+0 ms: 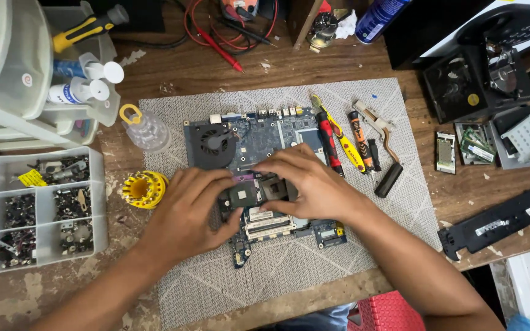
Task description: Installing and securing a CPU on a laptop motherboard using a screwdriver
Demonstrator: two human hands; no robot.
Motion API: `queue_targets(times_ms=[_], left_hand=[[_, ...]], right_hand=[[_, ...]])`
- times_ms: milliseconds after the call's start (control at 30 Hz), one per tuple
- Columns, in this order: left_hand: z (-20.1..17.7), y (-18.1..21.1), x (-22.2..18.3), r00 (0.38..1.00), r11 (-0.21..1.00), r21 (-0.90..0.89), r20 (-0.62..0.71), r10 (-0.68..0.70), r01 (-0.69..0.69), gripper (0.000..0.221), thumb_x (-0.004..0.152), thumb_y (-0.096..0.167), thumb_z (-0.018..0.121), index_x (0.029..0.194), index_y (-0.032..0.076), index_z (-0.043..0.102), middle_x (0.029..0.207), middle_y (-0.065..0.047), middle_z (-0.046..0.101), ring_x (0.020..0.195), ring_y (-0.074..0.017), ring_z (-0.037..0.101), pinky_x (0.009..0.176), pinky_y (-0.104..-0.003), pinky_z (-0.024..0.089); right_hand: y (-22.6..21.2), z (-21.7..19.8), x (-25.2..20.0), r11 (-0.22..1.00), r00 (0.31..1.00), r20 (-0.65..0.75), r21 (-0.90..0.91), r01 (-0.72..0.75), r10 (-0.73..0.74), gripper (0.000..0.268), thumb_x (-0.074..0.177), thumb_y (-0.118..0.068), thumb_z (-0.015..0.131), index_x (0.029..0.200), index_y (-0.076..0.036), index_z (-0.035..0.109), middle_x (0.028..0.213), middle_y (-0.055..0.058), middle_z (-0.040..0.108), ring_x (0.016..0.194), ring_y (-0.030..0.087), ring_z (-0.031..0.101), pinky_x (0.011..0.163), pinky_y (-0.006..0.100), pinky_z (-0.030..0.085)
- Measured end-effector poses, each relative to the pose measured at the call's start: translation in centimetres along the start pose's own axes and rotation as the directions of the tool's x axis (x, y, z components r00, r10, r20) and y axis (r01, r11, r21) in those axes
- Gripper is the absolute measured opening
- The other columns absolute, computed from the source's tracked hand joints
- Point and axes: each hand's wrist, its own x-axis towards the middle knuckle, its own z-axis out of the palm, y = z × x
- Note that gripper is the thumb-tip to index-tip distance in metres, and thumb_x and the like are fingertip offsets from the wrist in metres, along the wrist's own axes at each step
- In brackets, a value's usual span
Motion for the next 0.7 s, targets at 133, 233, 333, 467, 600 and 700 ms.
queue_targets(times_ms=[133,233,333,467,600,700], left_hand=[[-0.1,0.3,0.0,0.991,0.98,-0.151,-0.02,-0.135,0.131,0.04,0.073,0.013,0.077,0.107,-0.007,0.07,0.103,-0.023,0.07,0.086,-0.0369,0.069,0.075,-0.044,0.056],[1.1,-0.3,-0.9,0.962,0.95,-0.245,-0.141,-0.233,0.194,0.04,0.075,0.017,0.079,0.109,0.0,0.068,0.108,-0.013,0.07,0.086,-0.0307,0.07,0.076,-0.037,0.058],[0.8,-0.2,-0.6,0.957,0.94,-0.271,-0.145,-0.251,0.206,0.035,0.076,0.014,0.079,0.105,-0.003,0.069,0.098,-0.016,0.071,0.074,-0.0294,0.068,0.068,-0.039,0.058],[0.1,0.1,-0.1,0.96,0.934,-0.284,-0.115,-0.257,0.216,0.034,0.081,0.014,0.078,0.107,-0.007,0.068,0.093,-0.019,0.07,0.069,-0.0296,0.065,0.064,-0.042,0.056],[-0.4,0.1,0.8,0.991,0.971,-0.227,-0.084,-0.103,0.082,0.035,0.082,0.018,0.082,0.11,0.0,0.07,0.098,-0.013,0.07,0.082,-0.0338,0.067,0.075,-0.043,0.05],[-1.2,0.7,1.5,0.998,0.98,-0.194,-0.04,-0.043,0.035,0.038,0.076,0.016,0.084,0.108,0.001,0.071,0.095,-0.014,0.071,0.082,-0.0339,0.067,0.074,-0.044,0.047]], right_hand=[[0.4,-1.1,-0.4,0.999,0.998,-0.05,-0.031,0.04,-0.041,0.042,0.076,-0.014,0.084,0.113,0.002,0.07,0.093,0.018,0.073,0.08,0.031,0.066,0.082,0.043,0.046],[1.6,-1.5,-1.1,0.992,0.997,-0.08,-0.127,-0.007,-0.004,0.031,0.081,-0.008,0.077,0.11,-0.002,0.071,0.085,0.013,0.073,0.074,0.028,0.066,0.078,0.04,0.045],[2.6,-2.0,-1.4,0.984,0.99,-0.138,-0.18,-0.01,-0.015,0.025,0.083,-0.002,0.072,0.108,-0.003,0.072,0.082,0.012,0.073,0.07,0.027,0.065,0.077,0.039,0.045],[2.8,-4.3,-1.5,0.952,0.98,-0.197,-0.295,-0.08,0.021,0.019,0.082,0.002,0.072,0.1,-0.004,0.072,0.079,0.011,0.071,0.065,0.027,0.064,0.074,0.038,0.045],[4.3,-7.6,-2.6,0.937,0.951,-0.302,-0.308,-0.163,0.066,0.019,0.083,0.004,0.075,0.099,-0.006,0.071,0.084,0.004,0.07,0.061,0.022,0.065,0.075,0.038,0.048],[5.9,-9.0,-3.7,0.91,0.942,-0.278,-0.31,-0.275,0.19,0.016,0.085,0.001,0.077,0.099,-0.005,0.072,0.082,0.007,0.07,0.061,0.024,0.066,0.07,0.038,0.047]])
